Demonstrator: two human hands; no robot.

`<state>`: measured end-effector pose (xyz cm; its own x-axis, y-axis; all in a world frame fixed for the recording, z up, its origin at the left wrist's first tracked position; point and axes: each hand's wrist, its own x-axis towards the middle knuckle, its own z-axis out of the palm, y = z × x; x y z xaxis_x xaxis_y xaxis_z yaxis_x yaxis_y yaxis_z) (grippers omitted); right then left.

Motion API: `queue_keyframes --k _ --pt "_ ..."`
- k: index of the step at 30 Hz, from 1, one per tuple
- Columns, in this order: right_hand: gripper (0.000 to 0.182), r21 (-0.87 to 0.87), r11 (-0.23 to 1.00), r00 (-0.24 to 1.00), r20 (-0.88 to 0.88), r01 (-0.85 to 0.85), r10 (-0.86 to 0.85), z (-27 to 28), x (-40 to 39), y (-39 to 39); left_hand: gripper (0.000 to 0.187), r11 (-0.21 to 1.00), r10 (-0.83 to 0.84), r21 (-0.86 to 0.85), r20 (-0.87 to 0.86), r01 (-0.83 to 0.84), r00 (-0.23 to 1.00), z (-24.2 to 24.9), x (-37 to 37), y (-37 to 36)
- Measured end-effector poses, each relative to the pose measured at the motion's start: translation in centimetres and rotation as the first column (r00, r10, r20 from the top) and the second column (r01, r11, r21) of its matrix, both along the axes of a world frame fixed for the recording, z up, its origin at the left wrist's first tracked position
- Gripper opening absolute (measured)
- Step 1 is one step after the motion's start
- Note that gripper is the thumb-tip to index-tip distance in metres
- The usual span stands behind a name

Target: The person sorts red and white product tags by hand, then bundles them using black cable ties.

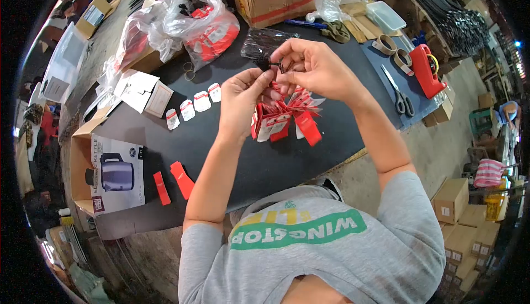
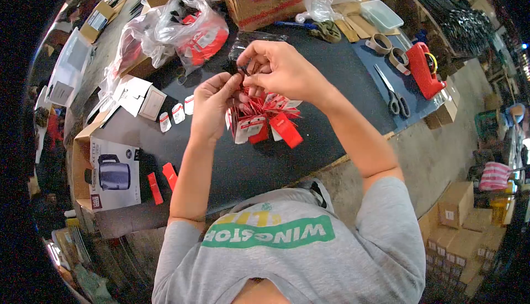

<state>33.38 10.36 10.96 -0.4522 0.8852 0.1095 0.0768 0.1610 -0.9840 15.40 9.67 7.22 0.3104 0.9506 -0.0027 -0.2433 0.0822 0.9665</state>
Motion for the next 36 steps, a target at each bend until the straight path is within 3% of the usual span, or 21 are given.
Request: queue_keyframes --k 1,3,6,8,11,15,17,20,25,27,31,33,36 --pt "0.013 0.024 0.999 0.991 -0.129 0.046 -0.043 -0.5 -0.6 0.0 0.014 0.997 0.008 -0.075 0.127 0.001 0.992 -0.3 0.2 0.0" --pt "0.01 -0.009 0.998 0.99 -0.12 0.069 -0.07 -0.1 -0.9 -0.5 0.015 0.987 -0.026 -0.143 0.306 0.073 0.952 -1.0 -0.1 0.1" --pt "0.005 -0.023 0.991 0.982 -0.13 0.133 -0.135 -0.2 -1.0 -0.8 0.014 0.974 -0.062 -0.194 0.265 0.116 0.962 -1.5 0.4 -0.5" --pt "0.006 -0.046 0.983 0.984 0.016 0.18 -0.179 0.1 -0.5 -0.8 0.013 0.969 -0.098 -0.19 0.287 0.156 0.953 -1.7 0.5 -0.6" --pt "0.006 -0.003 0.974 0.974 0.014 0.227 -0.227 0.3 -0.4 -0.8 0.012 0.953 -0.111 -0.227 0.353 0.199 0.929 -1.5 0.5 -0.7" --pt "0.008 0.044 0.977 0.977 -0.041 0.209 -0.207 -0.5 0.0 -0.3 0.012 0.955 -0.09 -0.235 0.345 0.179 0.934 -1.1 0.5 -0.9" --pt "0.01 0.024 0.979 0.978 -0.058 0.202 -0.2 -0.7 0.1 -0.4 0.013 0.982 -0.098 -0.143 0.177 0.124 0.979 -1.1 0.5 -0.9" --pt "0.015 0.047 0.971 0.966 -0.117 0.236 -0.229 -0.6 -0.3 -0.7 0.013 0.995 -0.08 -0.062 0.06 0.083 0.995 -0.7 0.3 -0.9" --pt "0.02 0.139 0.954 0.959 -0.139 0.267 -0.248 0.8 -0.6 -1.0 0.014 0.993 -0.088 -0.067 0.088 0.094 0.992 0.2 0.4 -1.1" --pt "0.021 0.222 0.95 0.973 0.019 0.221 -0.231 0.8 -0.6 -1.1 0.014 0.994 -0.085 -0.055 0.103 0.091 0.991 0.1 0.5 -1.0" --pt "0.021 0.213 0.942 0.961 0.045 0.257 -0.273 0.9 -1.1 -1.1 0.013 0.996 -0.074 -0.043 0.105 0.079 0.992 -0.8 0.5 -0.7" --pt "0.019 0.412 0.843 0.937 -0.122 0.347 -0.327 0.6 -1.3 -0.9 0.013 0.996 -0.068 -0.054 0.102 0.074 0.992 -0.7 0.5 -0.7" --pt "0.018 0.507 0.822 0.955 -0.012 0.261 -0.296 1.1 -0.6 -1.0 0.012 0.996 -0.06 -0.058 0.127 0.068 0.99 -0.5 0.6 -0.8"
